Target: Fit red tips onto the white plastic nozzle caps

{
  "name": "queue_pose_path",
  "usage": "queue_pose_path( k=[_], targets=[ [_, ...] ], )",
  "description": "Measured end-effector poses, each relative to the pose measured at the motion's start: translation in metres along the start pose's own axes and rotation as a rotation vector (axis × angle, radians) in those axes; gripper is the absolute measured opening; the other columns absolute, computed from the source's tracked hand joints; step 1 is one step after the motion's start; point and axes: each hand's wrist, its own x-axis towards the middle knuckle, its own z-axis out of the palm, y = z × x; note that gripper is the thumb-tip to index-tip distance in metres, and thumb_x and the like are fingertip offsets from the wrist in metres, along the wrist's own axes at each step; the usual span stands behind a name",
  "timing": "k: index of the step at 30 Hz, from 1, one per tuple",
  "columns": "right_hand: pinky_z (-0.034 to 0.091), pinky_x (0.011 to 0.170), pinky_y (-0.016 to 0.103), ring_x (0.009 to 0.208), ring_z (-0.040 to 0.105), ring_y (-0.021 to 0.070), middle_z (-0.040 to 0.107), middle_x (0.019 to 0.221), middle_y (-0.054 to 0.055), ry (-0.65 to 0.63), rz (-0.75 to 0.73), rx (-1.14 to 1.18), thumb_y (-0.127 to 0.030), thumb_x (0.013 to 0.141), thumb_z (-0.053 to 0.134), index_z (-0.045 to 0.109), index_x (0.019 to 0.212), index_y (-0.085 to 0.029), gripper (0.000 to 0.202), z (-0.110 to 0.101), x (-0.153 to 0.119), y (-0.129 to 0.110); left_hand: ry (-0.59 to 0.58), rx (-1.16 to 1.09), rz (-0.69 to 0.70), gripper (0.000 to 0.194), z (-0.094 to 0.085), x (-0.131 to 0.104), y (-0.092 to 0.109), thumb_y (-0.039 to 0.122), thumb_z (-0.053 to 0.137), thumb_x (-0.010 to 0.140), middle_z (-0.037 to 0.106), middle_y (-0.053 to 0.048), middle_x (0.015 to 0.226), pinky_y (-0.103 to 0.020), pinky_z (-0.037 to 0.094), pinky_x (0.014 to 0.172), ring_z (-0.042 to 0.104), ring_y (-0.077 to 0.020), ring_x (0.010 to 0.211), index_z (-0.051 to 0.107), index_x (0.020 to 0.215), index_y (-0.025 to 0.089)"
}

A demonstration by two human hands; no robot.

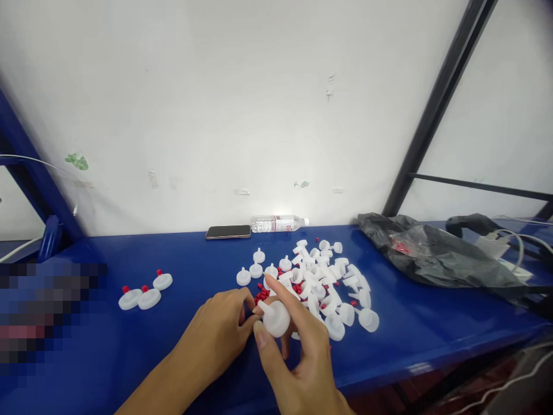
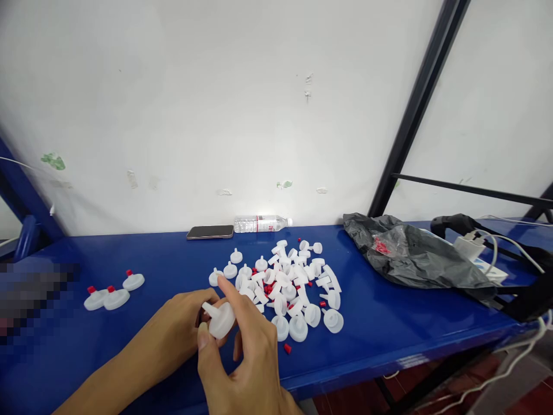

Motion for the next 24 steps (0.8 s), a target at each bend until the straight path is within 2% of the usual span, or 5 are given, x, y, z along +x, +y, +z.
queue_pose_path(
  k=[6,9,12,17,24],
  targets=[
    [0.052,0.054,0.030,0.058,0.059,0.0169,0.077,0.101,0.002,0.029,0.035,0.018,-0.034,0.093,0.064,0.067,0.128,-0.033,0.035,0.001,-0.003,-0.001,0.005,0.000,0.019,0.011,-0.001,0.003,0.003,0.025,0.058,0.087,0.072,-0.002,0.083,-0.027,0.041,0.065,0.067,-0.0213,0.076,0.068,0.092,0.023],
    [0.051,0.055,0.030,0.055,0.056,0.0162,0.077,0.094,0.001,0.029,0.034,0.025,-0.034,0.093,0.064,0.068,0.121,-0.031,0.028,0.002,-0.001,-0.002,0.003,0.011,0.017,0.011,-0.001,0.004,0.001,0.025,0.057,0.088,0.072,-0.003,0.083,-0.027,0.041,0.064,0.066,-0.0209,0.075,0.068,0.088,0.023],
    [0.050,0.057,0.030,0.058,0.059,0.0166,0.077,0.096,0.002,0.018,0.035,0.032,-0.033,0.093,0.064,0.068,0.120,-0.029,0.027,0.001,-0.001,-0.003,0.006,0.026,0.007,0.013,0.000,0.004,0.000,0.023,0.054,0.089,0.072,-0.002,0.082,-0.027,0.039,0.062,0.065,-0.0197,0.072,0.067,0.087,0.023],
    [0.054,0.065,0.031,0.080,0.070,0.0221,0.077,0.106,0.005,-0.027,0.042,0.076,-0.030,0.094,0.062,0.067,0.119,-0.028,0.026,-0.001,0.000,-0.003,0.020,0.117,0.024,0.021,0.001,-0.002,-0.001,0.020,0.046,0.095,0.074,-0.005,0.089,-0.030,0.037,0.063,0.064,-0.0197,0.072,0.064,0.086,0.021],
    [0.057,0.068,0.030,0.089,0.072,0.0235,0.076,0.114,0.007,-0.050,0.050,0.075,-0.027,0.093,0.063,0.069,0.124,-0.027,0.032,0.000,0.000,-0.001,0.053,0.165,0.011,0.020,0.003,-0.007,-0.007,0.018,0.047,0.092,0.072,-0.007,0.097,-0.033,0.040,0.069,0.067,-0.0242,0.082,0.067,0.096,0.021]
  ],
)
